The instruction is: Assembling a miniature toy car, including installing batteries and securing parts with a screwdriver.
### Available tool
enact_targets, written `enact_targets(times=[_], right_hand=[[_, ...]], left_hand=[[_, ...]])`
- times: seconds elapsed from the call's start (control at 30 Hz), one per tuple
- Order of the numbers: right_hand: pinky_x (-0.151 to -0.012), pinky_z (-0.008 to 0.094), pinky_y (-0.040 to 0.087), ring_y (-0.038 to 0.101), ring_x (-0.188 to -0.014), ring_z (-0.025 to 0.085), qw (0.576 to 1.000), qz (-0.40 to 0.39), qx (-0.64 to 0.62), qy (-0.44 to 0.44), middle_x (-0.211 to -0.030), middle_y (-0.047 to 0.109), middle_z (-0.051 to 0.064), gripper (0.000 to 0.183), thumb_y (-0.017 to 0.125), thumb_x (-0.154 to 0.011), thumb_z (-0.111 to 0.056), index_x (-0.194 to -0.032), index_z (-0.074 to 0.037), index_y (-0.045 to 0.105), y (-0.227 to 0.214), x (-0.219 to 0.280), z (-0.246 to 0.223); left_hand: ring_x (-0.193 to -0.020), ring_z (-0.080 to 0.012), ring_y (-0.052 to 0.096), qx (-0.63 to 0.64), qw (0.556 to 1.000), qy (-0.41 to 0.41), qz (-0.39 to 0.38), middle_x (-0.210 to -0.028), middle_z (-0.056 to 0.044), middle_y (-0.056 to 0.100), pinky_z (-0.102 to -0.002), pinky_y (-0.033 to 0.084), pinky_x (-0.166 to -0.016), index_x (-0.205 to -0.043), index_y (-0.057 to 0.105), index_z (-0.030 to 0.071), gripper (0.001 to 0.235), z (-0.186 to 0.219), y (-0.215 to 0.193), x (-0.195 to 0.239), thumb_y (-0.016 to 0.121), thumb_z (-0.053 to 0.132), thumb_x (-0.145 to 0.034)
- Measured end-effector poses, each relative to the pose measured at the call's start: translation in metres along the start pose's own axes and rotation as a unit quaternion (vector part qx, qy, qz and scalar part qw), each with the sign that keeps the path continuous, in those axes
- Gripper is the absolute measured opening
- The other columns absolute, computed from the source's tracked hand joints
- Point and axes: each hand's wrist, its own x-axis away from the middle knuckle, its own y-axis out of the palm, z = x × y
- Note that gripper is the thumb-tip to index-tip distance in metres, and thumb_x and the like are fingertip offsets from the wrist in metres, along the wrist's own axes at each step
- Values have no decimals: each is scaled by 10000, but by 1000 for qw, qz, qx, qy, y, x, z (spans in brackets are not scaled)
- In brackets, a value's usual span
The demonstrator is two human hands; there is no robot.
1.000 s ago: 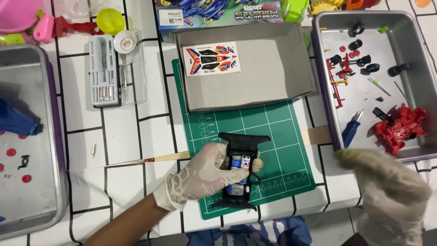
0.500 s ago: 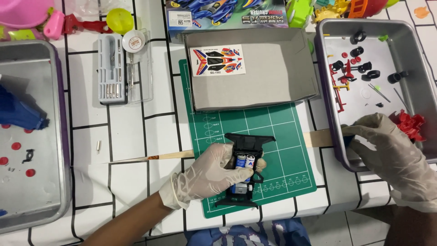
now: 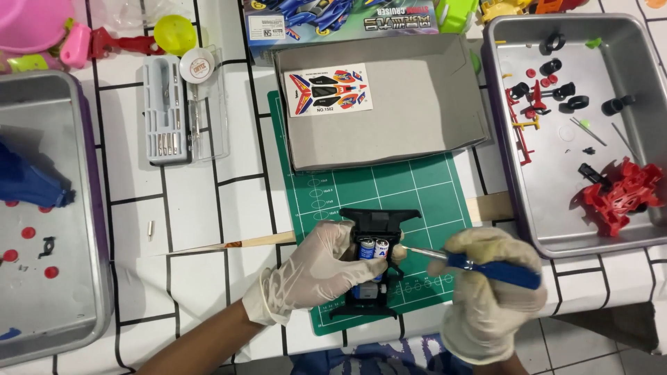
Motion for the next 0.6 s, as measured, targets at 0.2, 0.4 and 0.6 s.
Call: enact_targets(times=[0.2,0.4,0.6], right_hand=[[-978,510,695,780,-1035,395,996,-45,80,16,-1108,708,253,194,623,-1013,-200,-1035,-14,573,0,24,16],[-917,575,738,765,-954,381,995,18,100,-2,-1000,681,239,205,651,-972,-127,-1037,52,575,17,25,18],[-966,609,716,749,-996,347,998,6,55,15,-1010,669,212,167,654,-972,-80,-1043,53,583,9,32,24]], left_hand=[[-962,-180,725,9,998,57,-39,-1073,-64,768,-279,606,-835,-1121,741,34,237,4,-3,4,710,155,-920],[-753,-130,626,7,1000,-23,0,-841,-11,679,-259,525,-665,-972,711,45,115,-1,-4,0,761,119,-899],[-892,-150,686,27,999,-27,11,-949,-37,713,-256,583,-789,-1030,704,14,166,-7,-3,-3,762,36,-876]])
